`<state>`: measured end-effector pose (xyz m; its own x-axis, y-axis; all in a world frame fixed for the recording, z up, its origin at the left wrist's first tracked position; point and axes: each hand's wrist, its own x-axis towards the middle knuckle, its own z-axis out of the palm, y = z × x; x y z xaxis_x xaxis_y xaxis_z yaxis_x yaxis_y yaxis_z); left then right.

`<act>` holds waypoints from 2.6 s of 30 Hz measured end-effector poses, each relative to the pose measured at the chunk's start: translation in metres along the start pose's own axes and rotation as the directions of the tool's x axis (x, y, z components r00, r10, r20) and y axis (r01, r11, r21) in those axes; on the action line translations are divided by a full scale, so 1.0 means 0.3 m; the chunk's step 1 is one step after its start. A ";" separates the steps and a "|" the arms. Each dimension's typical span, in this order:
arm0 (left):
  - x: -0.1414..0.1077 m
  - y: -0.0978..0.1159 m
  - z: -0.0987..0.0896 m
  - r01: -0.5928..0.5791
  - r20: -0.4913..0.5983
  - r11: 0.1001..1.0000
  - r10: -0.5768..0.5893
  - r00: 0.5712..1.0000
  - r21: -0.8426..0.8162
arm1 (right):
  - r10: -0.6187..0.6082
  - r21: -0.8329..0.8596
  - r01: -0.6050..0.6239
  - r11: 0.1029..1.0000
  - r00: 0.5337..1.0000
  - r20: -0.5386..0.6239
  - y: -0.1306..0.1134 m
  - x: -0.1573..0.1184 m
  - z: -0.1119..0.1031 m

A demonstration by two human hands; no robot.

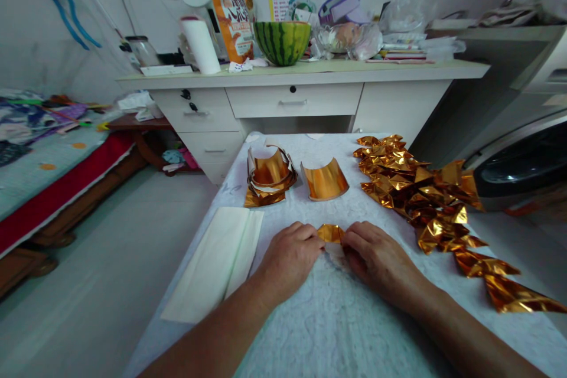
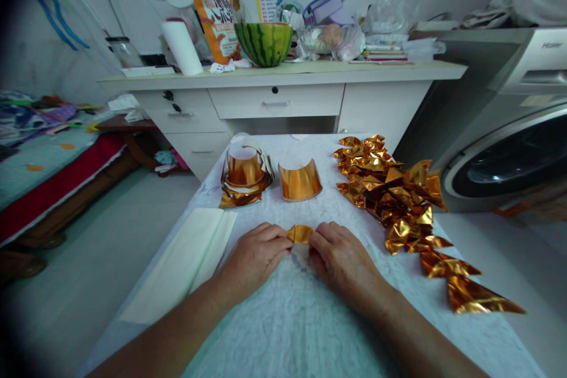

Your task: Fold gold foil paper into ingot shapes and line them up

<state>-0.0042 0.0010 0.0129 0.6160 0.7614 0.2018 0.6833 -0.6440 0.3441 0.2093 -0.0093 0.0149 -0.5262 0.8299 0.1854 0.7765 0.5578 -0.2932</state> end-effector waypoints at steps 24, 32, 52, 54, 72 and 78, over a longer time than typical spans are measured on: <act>0.003 0.002 0.011 -0.002 0.037 0.999 0.003 0.999 -0.034 | 0.006 0.179 -0.001 0.984 1.000 -0.031 0.015 -0.002 -0.005; 0.003 0.004 -0.002 0.004 0.052 0.998 -0.001 0.999 -0.070 | 0.004 0.239 0.002 0.971 1.000 -0.027 0.006 0.000 0.004; 0.012 0.007 -0.010 0.226 0.089 0.971 -0.219 0.972 -0.076 | 0.202 0.158 -0.204 0.966 0.979 0.027 -0.021 0.029 0.012; 0.014 0.011 -0.007 0.231 0.080 0.971 -0.227 0.971 -0.055 | 0.214 0.155 -0.215 0.964 0.976 0.024 -0.022 0.030 0.017; 0.019 0.036 0.019 0.338 0.034 0.932 -0.345 0.938 0.133 | 0.337 0.140 -0.335 0.932 0.942 0.013 -0.034 0.036 0.038; 0.017 0.033 0.026 0.367 0.001 0.910 -0.374 0.927 0.193 | 0.352 0.124 -0.348 0.929 0.936 -0.012 -0.037 0.036 0.047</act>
<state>0.0086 -0.0021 0.0101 0.3157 0.9471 0.0579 0.9235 -0.3207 0.2103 0.1901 -0.0068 0.0069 -0.2148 0.9732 0.0820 0.8618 0.2284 -0.4530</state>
